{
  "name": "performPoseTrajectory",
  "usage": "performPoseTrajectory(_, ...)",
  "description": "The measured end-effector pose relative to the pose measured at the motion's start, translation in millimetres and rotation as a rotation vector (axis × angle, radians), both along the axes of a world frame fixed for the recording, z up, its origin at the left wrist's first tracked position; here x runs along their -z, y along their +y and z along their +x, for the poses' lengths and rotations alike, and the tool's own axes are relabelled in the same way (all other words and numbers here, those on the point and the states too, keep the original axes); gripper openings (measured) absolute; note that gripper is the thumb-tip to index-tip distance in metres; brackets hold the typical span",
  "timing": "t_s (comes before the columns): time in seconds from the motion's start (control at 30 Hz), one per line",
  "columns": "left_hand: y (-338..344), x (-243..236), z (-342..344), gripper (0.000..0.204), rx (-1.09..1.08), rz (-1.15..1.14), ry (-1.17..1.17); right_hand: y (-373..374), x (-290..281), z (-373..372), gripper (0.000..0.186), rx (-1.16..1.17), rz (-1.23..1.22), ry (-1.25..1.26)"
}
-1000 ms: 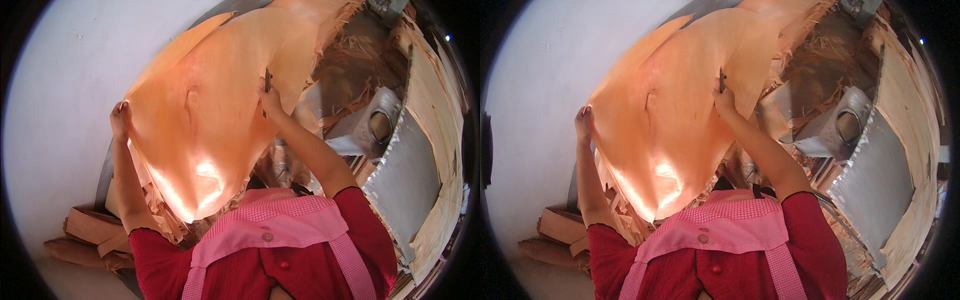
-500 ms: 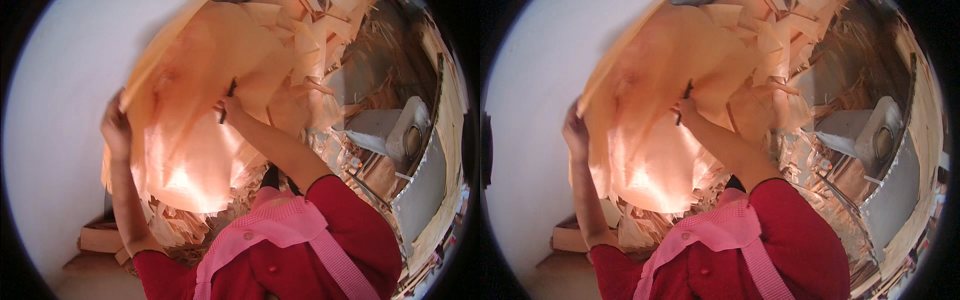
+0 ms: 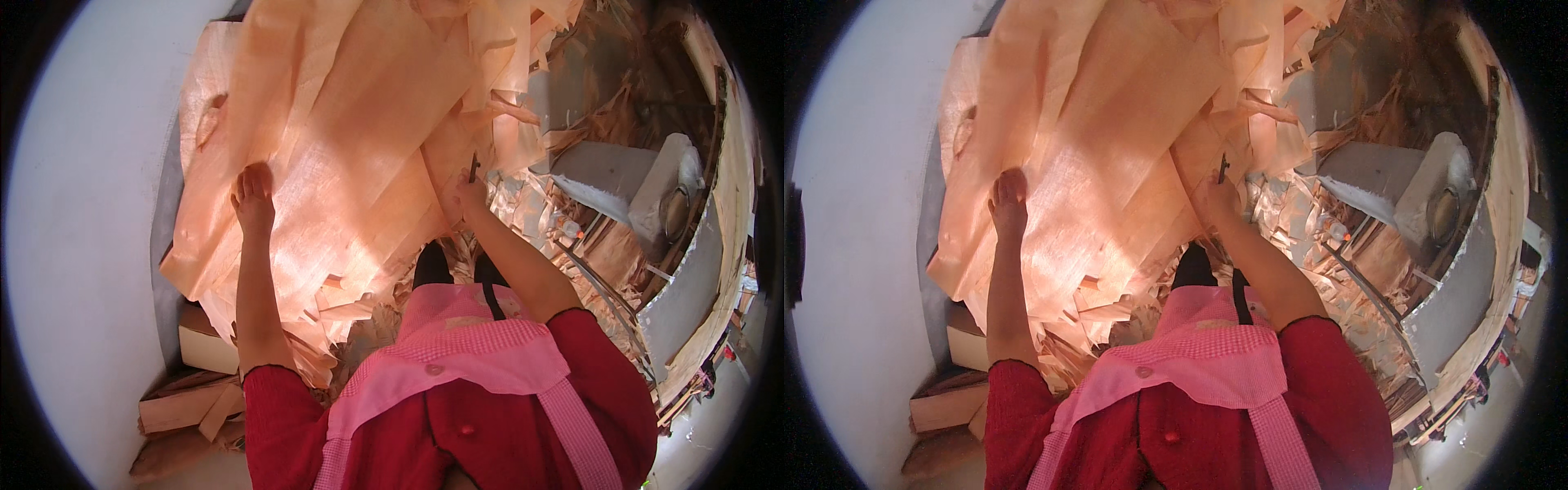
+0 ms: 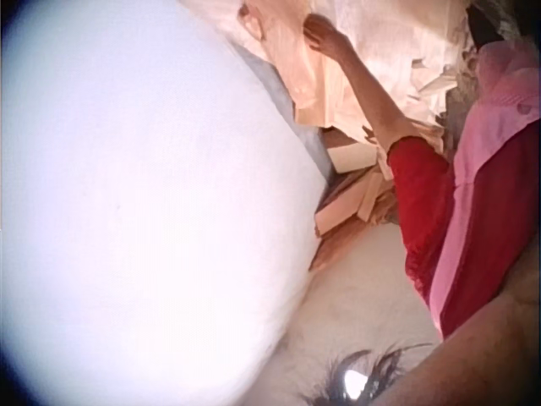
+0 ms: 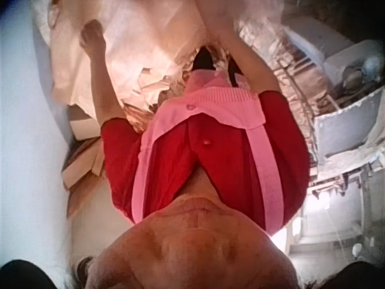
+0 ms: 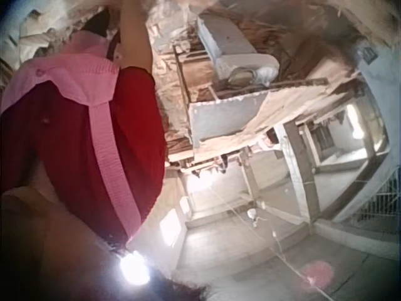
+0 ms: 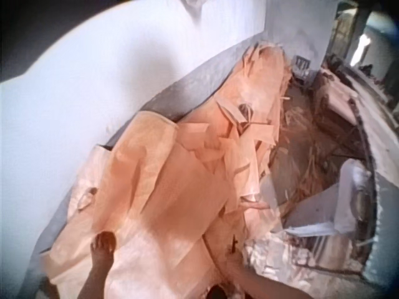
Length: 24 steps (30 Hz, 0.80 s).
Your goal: The person repairs wood veneer by applying tape to cracks, cutting the veneer with a knife using a long wooden guide, and clearing away wood scraps.
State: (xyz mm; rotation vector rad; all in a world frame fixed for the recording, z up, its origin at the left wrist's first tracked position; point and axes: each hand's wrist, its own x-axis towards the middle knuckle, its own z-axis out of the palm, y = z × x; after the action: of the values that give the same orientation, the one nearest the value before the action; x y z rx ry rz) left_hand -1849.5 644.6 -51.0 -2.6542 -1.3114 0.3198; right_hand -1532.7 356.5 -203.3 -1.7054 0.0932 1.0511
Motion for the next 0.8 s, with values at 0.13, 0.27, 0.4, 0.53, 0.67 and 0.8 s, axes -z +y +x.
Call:
performPoseTrajectory(0.13,-78,33,40,0.033,0.043,-0.307,-0.608,12,39,-10,0.016,0.283,-0.026,0.281)
performPoseTrajectory(0.27,-204,69,77,0.045,0.223,-0.617,-0.341,28,64,-33,0.021,0.085,-0.323,-0.291)
performPoseTrajectory(0.4,-262,97,105,0.077,-0.023,-0.708,-0.274,20,64,-35,0.024,0.08,-0.345,-0.186)
performPoseTrajectory(0.53,-267,101,134,0.085,-0.166,-0.527,-0.268,15,16,-30,0.026,-0.111,-0.286,-0.204)
performPoseTrajectory(0.67,-257,101,144,0.081,-0.17,-0.434,-0.124,45,-56,-40,0.029,-0.029,-0.093,-0.199)
performPoseTrajectory(0.8,-224,97,117,0.049,-0.615,-0.757,-0.973,58,-107,-66,0.026,-0.435,0.271,-0.021)
